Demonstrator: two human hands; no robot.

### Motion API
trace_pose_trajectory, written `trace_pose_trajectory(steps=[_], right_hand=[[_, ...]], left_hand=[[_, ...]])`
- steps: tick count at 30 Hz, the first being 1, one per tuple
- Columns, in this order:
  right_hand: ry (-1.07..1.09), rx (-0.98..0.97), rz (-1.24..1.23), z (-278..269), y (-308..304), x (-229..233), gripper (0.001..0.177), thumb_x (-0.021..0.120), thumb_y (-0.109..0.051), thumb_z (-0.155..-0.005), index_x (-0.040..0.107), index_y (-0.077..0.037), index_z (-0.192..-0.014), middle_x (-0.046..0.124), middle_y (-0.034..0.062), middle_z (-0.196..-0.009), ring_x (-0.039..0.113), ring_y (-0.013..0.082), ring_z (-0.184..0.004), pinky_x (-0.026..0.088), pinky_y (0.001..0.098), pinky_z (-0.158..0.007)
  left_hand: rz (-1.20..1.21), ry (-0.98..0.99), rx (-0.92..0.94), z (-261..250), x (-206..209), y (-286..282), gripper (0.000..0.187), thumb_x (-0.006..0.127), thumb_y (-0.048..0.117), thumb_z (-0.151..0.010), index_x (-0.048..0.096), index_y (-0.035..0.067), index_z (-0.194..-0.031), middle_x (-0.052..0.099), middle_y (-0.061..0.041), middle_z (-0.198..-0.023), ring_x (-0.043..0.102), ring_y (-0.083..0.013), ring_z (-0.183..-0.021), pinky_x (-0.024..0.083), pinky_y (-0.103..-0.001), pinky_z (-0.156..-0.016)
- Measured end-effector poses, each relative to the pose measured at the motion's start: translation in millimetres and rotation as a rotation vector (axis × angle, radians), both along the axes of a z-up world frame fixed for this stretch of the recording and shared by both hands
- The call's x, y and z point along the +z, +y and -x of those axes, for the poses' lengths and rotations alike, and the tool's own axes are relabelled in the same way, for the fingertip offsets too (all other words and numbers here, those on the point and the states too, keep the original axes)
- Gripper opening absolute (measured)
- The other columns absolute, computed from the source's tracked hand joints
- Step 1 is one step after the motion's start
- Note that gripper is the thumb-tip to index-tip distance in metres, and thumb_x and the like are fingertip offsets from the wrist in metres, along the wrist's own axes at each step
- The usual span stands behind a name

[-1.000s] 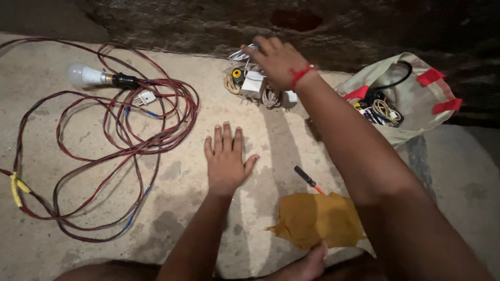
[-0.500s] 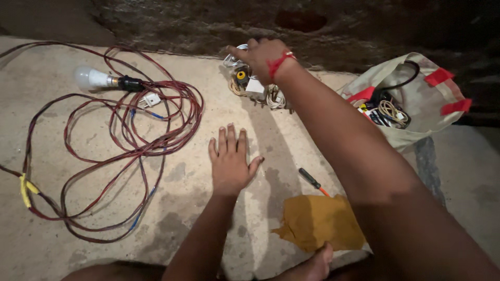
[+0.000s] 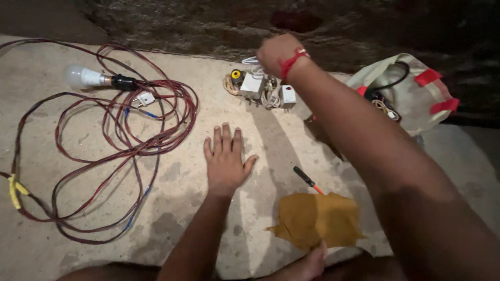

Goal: The person sits on the floor and retrieves electrical components from a bag. They wipe a white plug with a cloth, then use a screwdriver to disassemble a black plug, removing the cover and internal screws.

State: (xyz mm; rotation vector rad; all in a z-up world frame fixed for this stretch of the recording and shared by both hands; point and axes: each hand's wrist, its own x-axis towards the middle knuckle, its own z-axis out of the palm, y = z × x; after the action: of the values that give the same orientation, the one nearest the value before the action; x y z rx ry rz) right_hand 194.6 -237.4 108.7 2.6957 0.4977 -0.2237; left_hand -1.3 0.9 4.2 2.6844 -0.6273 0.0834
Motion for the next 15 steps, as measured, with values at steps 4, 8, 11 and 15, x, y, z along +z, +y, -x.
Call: trace_pose_trajectory(steps=[4,8,11,15], right_hand=[[0.075,-0.074,-0.052,14.6,-19.6,33.8,0.027,0.082,-0.032,-0.082,0.081,-0.009,-0.097,0.075,0.0197,-0.099,0.072,0.0385,-0.094,0.058,0.0496,-0.079],[0.111,-0.106,-0.121,24.0,-45.7,68.1,0.030,0.083,-0.033,-0.081,0.081,-0.008,-0.098,0.075,0.0213,-0.099,0.071,0.0399,-0.095,0.056,0.0497,-0.083],[0.130,-0.130,-0.182,31.3,-65.6,90.0,0.031,0.082,-0.034,-0.084,0.080,-0.006,-0.097,0.074,0.0233,-0.095,0.071,0.0393,-0.091,0.056,0.0493,-0.081],[0.118,-0.196,-0.296,46.7,-85.1,120.3,0.029,0.075,-0.033,-0.094,0.078,-0.006,-0.100,0.073,0.0201,-0.083,0.069,0.0314,-0.069,0.054,0.0472,-0.069]], left_hand=[[0.009,-0.014,0.003,0.5,-1.0,-0.2,0.083,0.061,0.059,-0.087,0.045,0.009,-0.151,0.034,-0.021,-0.160,0.025,-0.0396,-0.150,0.016,-0.062,-0.119],[0.017,-0.044,0.005,2.2,-2.9,-0.1,0.083,0.061,0.059,-0.086,0.046,0.008,-0.151,0.035,-0.021,-0.161,0.026,-0.0392,-0.150,0.017,-0.062,-0.119],[0.010,-0.044,0.002,1.7,-5.7,-1.0,0.084,0.061,0.060,-0.087,0.046,0.008,-0.151,0.035,-0.022,-0.160,0.026,-0.0395,-0.150,0.017,-0.062,-0.119],[0.004,-0.077,-0.005,1.6,-8.8,-0.5,0.084,0.059,0.061,-0.089,0.045,0.008,-0.153,0.034,-0.022,-0.161,0.026,-0.0400,-0.151,0.017,-0.062,-0.119]])
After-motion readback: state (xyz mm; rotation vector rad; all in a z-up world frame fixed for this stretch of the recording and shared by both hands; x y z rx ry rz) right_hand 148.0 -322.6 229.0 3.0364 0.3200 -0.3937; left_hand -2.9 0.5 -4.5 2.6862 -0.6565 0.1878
